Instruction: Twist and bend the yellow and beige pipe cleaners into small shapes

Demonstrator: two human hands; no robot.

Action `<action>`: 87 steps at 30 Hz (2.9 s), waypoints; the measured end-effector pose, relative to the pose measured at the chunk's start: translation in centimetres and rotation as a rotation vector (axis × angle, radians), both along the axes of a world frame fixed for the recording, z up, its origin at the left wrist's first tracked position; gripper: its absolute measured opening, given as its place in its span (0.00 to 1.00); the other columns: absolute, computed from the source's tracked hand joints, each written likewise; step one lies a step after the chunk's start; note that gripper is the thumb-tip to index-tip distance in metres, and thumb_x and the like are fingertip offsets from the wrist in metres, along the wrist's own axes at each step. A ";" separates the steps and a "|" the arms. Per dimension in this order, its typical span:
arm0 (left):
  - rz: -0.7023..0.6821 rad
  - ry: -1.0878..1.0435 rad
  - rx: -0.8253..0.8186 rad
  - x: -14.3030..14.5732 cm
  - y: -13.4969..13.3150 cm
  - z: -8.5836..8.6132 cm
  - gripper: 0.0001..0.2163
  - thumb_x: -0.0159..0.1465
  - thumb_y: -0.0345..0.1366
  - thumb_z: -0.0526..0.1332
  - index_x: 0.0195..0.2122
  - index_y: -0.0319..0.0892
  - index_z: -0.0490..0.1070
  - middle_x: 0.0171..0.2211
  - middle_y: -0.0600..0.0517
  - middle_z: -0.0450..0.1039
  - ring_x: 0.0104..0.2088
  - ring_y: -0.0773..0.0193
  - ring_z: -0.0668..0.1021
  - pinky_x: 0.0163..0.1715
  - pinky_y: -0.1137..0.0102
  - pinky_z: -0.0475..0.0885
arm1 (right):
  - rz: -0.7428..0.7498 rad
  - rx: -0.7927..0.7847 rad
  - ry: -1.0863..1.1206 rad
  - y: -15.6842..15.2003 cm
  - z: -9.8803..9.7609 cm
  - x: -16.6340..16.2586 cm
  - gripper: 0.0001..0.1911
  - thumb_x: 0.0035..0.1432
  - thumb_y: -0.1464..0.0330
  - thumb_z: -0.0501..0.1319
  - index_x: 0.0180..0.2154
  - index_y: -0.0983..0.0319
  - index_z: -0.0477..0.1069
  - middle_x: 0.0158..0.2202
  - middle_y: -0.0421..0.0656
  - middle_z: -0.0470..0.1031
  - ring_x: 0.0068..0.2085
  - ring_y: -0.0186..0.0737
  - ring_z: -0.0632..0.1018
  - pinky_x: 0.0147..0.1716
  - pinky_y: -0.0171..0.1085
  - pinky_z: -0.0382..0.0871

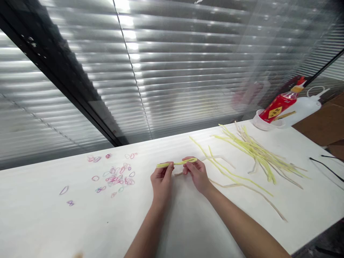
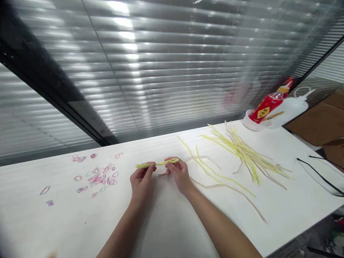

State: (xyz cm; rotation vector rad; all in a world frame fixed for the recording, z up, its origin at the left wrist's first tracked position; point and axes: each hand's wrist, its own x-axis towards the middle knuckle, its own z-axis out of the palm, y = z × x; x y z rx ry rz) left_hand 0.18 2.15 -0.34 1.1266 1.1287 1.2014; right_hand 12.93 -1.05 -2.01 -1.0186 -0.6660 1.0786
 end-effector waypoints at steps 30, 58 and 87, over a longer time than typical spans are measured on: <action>0.056 -0.126 -0.130 0.2 0.2 -0.7 0.10 0.52 0.40 0.67 0.30 0.39 0.76 0.28 0.52 0.74 0.30 0.67 0.73 0.34 0.71 0.69 | -0.056 -0.022 0.037 -0.1 0.2 -0.1 0.09 0.51 0.63 0.66 0.33 0.61 0.77 0.22 0.38 0.71 0.20 0.30 0.69 0.24 0.34 0.64; 0.026 -0.136 -0.140 0.0 0.3 -0.9 0.10 0.53 0.41 0.67 0.28 0.38 0.76 0.25 0.51 0.73 0.30 0.66 0.73 0.35 0.70 0.68 | -0.125 0.001 0.091 0.1 0.2 0.1 0.12 0.54 0.60 0.63 0.32 0.62 0.76 0.21 0.37 0.68 0.19 0.27 0.65 0.23 0.35 0.64; -0.192 -0.158 -0.141 0.3 -0.5 0.2 0.11 0.51 0.38 0.68 0.34 0.39 0.78 0.28 0.50 0.78 0.30 0.62 0.78 0.36 0.67 0.73 | -0.090 -0.094 -0.171 -0.2 0.2 -0.4 0.18 0.53 0.62 0.63 0.46 0.61 0.71 0.27 0.37 0.70 0.22 0.29 0.68 0.25 0.34 0.66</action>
